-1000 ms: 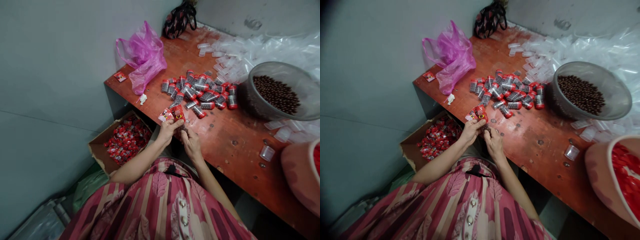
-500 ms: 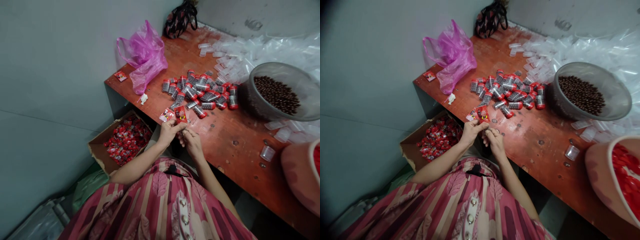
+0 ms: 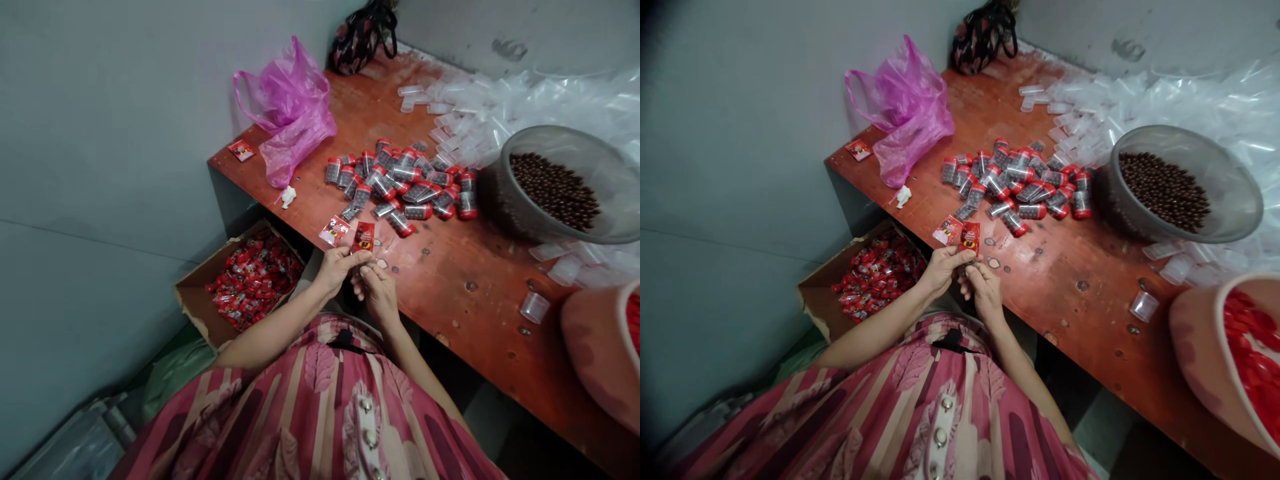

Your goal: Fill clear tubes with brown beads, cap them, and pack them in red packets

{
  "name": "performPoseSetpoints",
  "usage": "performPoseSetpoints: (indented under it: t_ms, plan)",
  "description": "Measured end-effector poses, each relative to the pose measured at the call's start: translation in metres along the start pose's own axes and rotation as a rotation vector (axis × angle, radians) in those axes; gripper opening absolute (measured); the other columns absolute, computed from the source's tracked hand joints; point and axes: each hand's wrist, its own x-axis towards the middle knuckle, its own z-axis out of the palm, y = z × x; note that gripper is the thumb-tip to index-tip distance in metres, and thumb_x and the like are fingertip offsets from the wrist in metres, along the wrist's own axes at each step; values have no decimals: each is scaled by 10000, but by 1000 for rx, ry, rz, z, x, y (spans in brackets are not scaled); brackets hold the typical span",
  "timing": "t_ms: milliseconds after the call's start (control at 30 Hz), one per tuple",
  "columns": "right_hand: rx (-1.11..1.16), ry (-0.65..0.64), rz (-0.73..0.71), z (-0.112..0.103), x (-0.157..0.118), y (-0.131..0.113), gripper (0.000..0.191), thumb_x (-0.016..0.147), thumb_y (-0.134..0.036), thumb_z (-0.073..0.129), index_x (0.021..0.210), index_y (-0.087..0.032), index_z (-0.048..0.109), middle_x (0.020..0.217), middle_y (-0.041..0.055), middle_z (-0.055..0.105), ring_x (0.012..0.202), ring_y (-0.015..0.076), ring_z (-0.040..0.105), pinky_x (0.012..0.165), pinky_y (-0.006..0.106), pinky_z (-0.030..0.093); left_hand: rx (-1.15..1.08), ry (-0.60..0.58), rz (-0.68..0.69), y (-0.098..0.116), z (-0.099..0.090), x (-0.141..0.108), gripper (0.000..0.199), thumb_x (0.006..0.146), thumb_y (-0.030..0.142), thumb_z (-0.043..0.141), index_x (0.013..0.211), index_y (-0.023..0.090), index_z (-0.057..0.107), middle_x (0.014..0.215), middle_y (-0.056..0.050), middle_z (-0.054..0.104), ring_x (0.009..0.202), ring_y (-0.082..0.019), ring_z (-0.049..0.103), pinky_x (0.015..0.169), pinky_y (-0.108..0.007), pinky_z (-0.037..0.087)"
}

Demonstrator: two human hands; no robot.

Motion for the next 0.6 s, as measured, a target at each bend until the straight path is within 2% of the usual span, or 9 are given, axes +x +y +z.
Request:
performPoseSetpoints:
  t_ms: [100,200,300,433,600]
  plan:
    - [62,1,10,3,1,1,296,810,-461,589,731,-175,581,626,-10,624,421,71,488,369,183,361,17,37,46,2,-1,-4,337,652,403,783,650,114,611,444,27,535,320,-88,458,312,-209,347]
    - [48,13,-14,3,3,-1,284,824,-452,597,784,-172,606,610,-23,607,434,68,492,383,174,377,-48,60,118,2,-2,-5,363,699,458,744,655,133,588,492,32,542,368,-76,484,351,-199,384]
    - [17,39,-35,3,4,-4,283,838,-445,589,779,-169,608,592,-29,590,431,66,485,389,175,386,-97,21,130,-3,1,-4,401,731,530,693,696,144,589,509,34,537,363,-85,480,333,-212,383]
    - [-13,97,-91,6,4,-7,276,843,-441,581,778,-174,609,549,-41,562,425,68,475,392,174,397,-110,82,130,-11,6,-8,396,701,509,727,665,146,572,471,60,473,324,-73,431,302,-213,373]
    - [71,-12,-32,6,6,-8,302,835,-455,588,744,-169,607,604,-16,604,422,64,480,379,177,383,-96,91,119,-8,2,-12,398,698,507,730,669,140,578,488,50,499,347,-75,464,333,-210,390]
